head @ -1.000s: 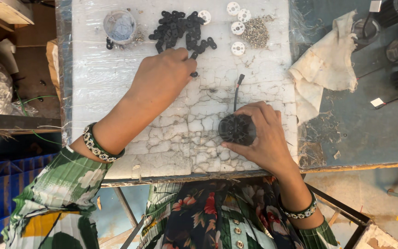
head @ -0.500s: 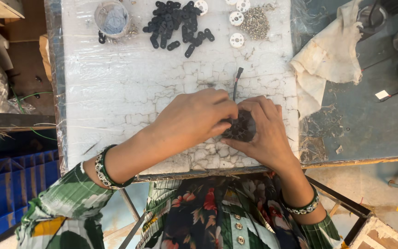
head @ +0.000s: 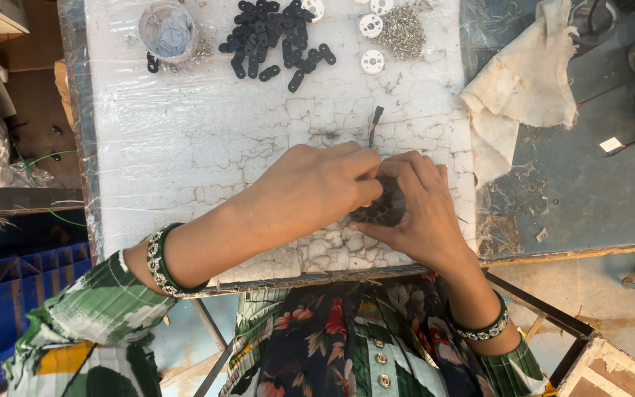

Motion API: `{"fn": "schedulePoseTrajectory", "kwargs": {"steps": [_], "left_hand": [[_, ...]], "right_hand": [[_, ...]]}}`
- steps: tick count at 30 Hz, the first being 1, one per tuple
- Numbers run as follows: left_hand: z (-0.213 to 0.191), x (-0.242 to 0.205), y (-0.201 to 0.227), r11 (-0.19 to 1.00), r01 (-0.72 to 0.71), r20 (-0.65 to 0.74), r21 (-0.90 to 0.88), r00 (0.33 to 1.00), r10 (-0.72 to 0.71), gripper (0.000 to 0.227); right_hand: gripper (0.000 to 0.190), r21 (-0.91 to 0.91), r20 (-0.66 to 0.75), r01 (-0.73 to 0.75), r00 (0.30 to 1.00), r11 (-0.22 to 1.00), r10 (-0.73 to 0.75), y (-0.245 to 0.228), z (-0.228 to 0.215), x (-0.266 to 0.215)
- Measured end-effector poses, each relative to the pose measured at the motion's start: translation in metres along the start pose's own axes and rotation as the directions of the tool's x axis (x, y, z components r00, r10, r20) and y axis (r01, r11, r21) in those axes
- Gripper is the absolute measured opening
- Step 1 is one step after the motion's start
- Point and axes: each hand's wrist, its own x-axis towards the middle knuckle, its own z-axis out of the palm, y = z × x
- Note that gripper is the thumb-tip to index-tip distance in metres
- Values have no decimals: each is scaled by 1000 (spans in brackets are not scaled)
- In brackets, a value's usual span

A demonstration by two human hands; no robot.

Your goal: The person assembles a small electrical device by hand, inserting a white plastic component into a black cylindrical housing. They then use a green power drill to secure the assembly with screws. Finally, they attach a black gear-like component to the device and continue to tighten it with the drill.

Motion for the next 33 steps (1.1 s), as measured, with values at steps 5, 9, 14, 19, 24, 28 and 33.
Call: {"fn": "schedulePoseTrajectory", "kwargs": {"steps": [5,9,14,19,24,28,33], "left_hand": [[10,-6,-3,997,46,-22,-69,999,-48,13],[18,-10,-4,973,112,-78,-201,988,-130,6],[19,-15,-1,976,150,46,-155,988,-145,16],[12,-30,7,995,76,-30,-71,997,-78,47],[28,-42,12,988,154,-109,-4,982,-154,56],[42,-43,4,992,116,-106,-55,987,-122,50],[50,-43,-4,993,78,-92,-89,992,-86,47]], "right_hand": [[73,0,9,-28,1000,1000,28,-1,0,0],[72,-10,16,-36,999,999,37,0,0,0],[71,-14,19,-42,999,999,42,0,2,-1],[73,-3,15,-28,999,1000,28,1,0,-2],[69,-4,13,-12,1000,1000,12,1,1,-2],[72,-17,40,-18,999,1000,19,-1,-2,-1],[76,66,169,-38,985,997,26,0,-22,0]]}}
